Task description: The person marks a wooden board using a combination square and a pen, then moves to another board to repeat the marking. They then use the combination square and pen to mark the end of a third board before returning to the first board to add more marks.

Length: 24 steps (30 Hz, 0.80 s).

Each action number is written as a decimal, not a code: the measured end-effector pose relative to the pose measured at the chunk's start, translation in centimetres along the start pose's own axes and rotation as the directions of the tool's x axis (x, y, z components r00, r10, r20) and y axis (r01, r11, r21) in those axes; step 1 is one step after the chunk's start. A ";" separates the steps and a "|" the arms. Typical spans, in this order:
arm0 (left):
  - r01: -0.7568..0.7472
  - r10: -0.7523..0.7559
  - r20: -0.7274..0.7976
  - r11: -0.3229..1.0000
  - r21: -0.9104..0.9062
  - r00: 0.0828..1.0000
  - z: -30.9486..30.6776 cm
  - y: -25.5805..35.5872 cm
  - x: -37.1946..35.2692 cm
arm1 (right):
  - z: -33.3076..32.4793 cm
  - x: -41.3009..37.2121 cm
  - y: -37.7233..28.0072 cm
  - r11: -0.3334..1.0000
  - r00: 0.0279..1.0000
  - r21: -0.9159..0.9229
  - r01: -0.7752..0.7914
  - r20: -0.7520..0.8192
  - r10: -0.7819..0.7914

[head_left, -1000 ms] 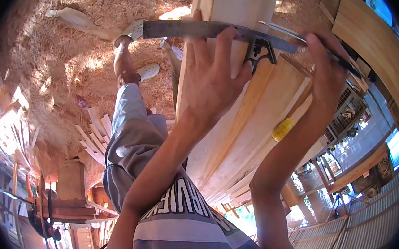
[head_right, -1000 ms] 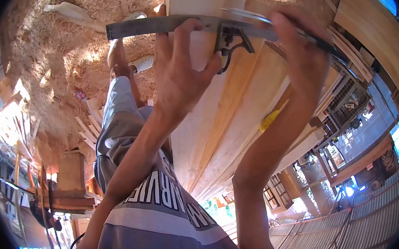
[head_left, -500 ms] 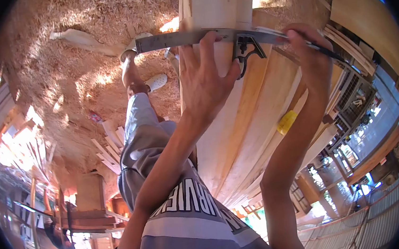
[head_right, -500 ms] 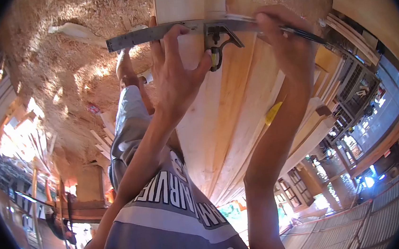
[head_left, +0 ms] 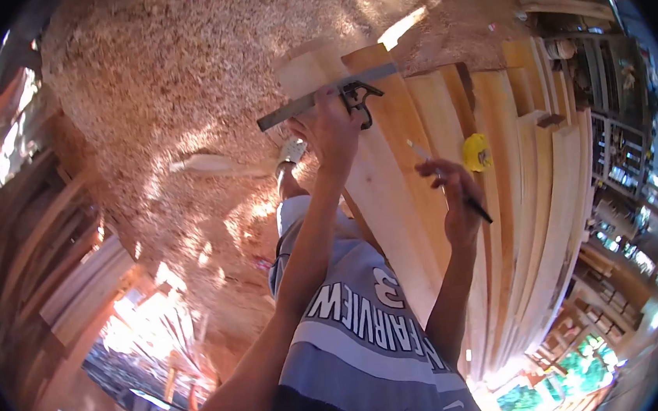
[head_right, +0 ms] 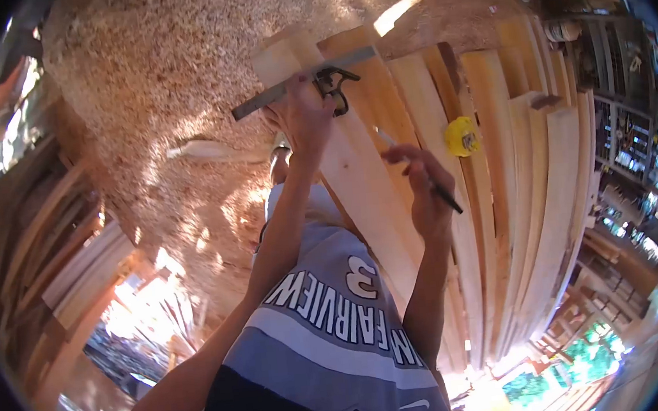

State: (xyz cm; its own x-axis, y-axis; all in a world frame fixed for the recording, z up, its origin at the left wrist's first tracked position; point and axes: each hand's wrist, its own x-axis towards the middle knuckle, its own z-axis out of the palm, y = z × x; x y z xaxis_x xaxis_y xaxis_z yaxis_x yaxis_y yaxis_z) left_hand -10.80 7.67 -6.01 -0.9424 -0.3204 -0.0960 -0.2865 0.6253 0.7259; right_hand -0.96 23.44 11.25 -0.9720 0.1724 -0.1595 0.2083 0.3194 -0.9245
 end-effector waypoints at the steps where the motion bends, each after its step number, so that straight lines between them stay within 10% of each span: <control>1: -0.043 0.043 0.008 0.999 0.000 0.999 -0.2 0.3 0.1 | -0.3 -1.7 0.6 0.999 0.999 -0.007 -0.036 -0.041 0.035; 12: -0.062 0.065 -0.015 0.989 0.131 0.998 0.8 -0.5 2.0 | 0.3 -11.4 2.1 0.959 0.843 0.257 -0.119 -0.485 0.234; 24: -0.738 0.743 0.044 0.669 -0.085 0.668 1.3 -0.1 9.7 | 4.1 -10.4 0.9 0.886 0.778 0.464 0.004 -0.558 0.289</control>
State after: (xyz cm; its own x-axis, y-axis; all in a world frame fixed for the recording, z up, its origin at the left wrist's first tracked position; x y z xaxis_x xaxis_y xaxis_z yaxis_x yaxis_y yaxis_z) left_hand -20.13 5.42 -7.88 -0.8500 0.2814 0.4453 0.5187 0.5948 0.6142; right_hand 8.92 18.09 10.66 -0.6360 0.7459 -0.1977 0.1299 -0.1491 -0.9803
